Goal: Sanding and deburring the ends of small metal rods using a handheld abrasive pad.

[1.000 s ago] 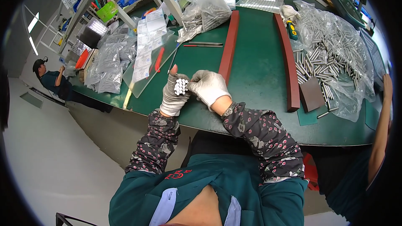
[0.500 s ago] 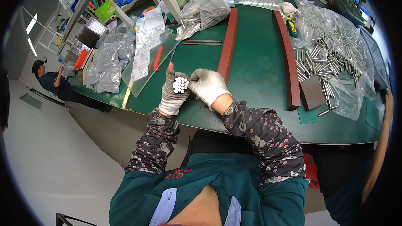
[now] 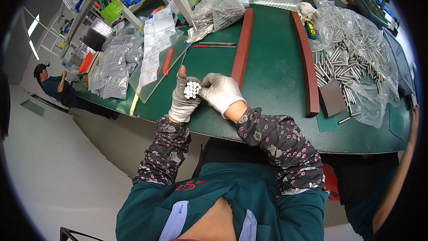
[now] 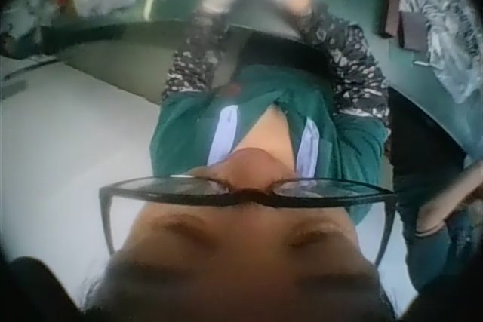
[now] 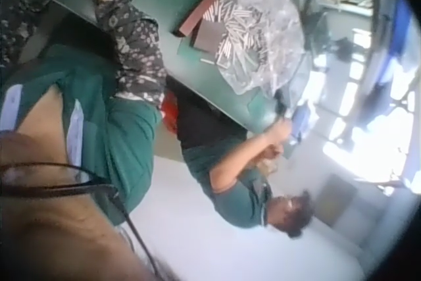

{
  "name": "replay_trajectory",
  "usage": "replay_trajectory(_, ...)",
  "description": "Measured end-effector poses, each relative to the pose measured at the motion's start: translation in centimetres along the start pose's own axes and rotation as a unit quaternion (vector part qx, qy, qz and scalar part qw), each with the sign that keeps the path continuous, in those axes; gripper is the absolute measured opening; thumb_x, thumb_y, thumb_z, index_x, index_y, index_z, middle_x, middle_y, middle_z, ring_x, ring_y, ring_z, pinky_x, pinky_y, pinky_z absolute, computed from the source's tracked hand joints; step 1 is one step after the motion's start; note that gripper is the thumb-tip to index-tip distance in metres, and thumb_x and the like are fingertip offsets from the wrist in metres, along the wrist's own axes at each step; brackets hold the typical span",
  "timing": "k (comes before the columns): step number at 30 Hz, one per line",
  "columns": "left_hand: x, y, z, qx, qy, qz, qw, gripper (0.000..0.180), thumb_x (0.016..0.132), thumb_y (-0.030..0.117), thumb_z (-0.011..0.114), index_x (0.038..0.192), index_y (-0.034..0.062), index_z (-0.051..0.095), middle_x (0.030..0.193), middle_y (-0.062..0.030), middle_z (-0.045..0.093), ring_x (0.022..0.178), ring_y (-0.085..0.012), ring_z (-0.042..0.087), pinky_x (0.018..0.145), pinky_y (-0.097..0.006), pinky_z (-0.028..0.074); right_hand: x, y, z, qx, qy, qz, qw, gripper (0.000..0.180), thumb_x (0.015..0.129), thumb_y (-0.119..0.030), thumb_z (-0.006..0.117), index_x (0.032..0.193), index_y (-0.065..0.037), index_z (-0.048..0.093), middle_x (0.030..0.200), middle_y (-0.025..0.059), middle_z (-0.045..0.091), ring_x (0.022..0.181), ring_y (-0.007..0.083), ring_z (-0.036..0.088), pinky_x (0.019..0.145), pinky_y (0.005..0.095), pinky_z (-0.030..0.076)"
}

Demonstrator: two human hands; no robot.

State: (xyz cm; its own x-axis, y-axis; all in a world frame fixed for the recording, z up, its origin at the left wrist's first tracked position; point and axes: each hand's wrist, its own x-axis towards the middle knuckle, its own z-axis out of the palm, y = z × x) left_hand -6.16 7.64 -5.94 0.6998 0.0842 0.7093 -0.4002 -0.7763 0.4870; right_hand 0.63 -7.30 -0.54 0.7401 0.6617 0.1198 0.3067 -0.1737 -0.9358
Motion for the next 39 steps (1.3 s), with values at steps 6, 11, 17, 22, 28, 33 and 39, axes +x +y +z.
replay_trajectory(6,-0.1,-0.2,0.0,-0.035,-0.013,-0.015,0.999,0.096,0.067,0.003,0.071,0.14,0.0206,0.011,0.077,-0.0005,0.055,0.067,-0.0143,0.055,0.061,-0.026,0.046,-0.2,-0.6,0.0,-0.066,0.007,-0.026,0.997,0.032,0.064,-0.03,0.067,0.078,-0.002,0.063,0.073,0.0177,0.062,0.069,0.0323,0.061,0.064,0.0372,0.048)
replay_trajectory(11,-0.4,-2.0,-0.1,-0.053,-0.018,-0.027,0.998,0.096,0.066,0.002,0.071,0.14,0.0203,0.012,0.077,-0.0006,0.055,0.066,-0.015,0.055,0.061,-0.026,0.046,0.3,-0.6,0.4,-0.084,0.023,-0.054,0.995,0.034,0.062,-0.032,0.068,0.076,-0.002,0.062,0.073,0.0178,0.061,0.07,0.0329,0.06,0.064,0.0379,0.048)
replay_trajectory(17,1.0,0.8,0.2,0.008,0.016,-0.021,1.0,0.094,0.064,-0.004,0.067,0.139,0.0125,0.014,0.078,-0.0014,0.056,0.067,-0.0136,0.056,0.061,-0.025,0.046,0.0,0.4,-0.2,-0.09,0.074,-0.122,0.986,0.013,0.073,-0.017,0.056,0.078,-0.006,0.059,0.079,0.0151,0.06,0.075,0.0333,0.058,0.067,0.04,0.048)
replay_trajectory(22,1.8,1.4,-0.8,-0.403,0.117,-0.31,0.853,0.059,0.073,-0.009,0.059,0.124,0.0041,0.032,0.074,-0.0052,0.054,0.065,-0.0131,0.055,0.057,-0.026,0.048,-2.0,-1.3,-1.8,-0.041,0.106,-0.179,0.977,0.012,0.074,-0.014,0.054,0.08,-0.006,0.058,0.081,0.014,0.06,0.077,0.0314,0.058,0.068,0.0387,0.047)
replay_trajectory(28,6.0,-0.2,-2.8,-0.583,0.142,-0.423,0.679,0.016,0.082,0.003,0.049,0.098,0.0047,0.05,0.079,-0.0105,0.056,0.064,-0.0216,0.054,0.055,-0.029,0.048,-3.0,-2.2,-5.4,-0.06,0.04,-0.129,0.989,0.016,0.075,-0.018,0.051,0.079,-0.006,0.061,0.074,0.0138,0.061,0.073,0.0311,0.059,0.066,0.0376,0.048)
replay_trajectory(33,12.3,-0.8,-4.1,-0.633,0.12,-0.381,0.663,0.012,0.082,0.005,0.052,0.094,0.0039,0.053,0.081,-0.007,0.057,0.067,-0.0147,0.055,0.051,-0.022,0.046,2.9,-6.5,-8.3,-0.159,0.092,-0.193,0.964,0.02,0.074,-0.023,0.05,0.081,-0.008,0.062,0.077,0.0161,0.061,0.074,0.0325,0.059,0.068,0.0393,0.048)
replay_trajectory(39,19.7,-0.3,-3.4,-0.646,0.158,-0.361,0.654,0.013,0.082,0.002,0.051,0.095,0.0028,0.053,0.083,-0.0076,0.058,0.074,-0.0165,0.057,0.043,-0.017,0.041,12.1,-7.9,-12.9,-0.318,0.174,-0.155,0.919,0.026,0.074,-0.02,0.054,0.094,-0.005,0.062,0.088,0.0168,0.062,0.082,0.0313,0.06,0.074,0.0359,0.048)
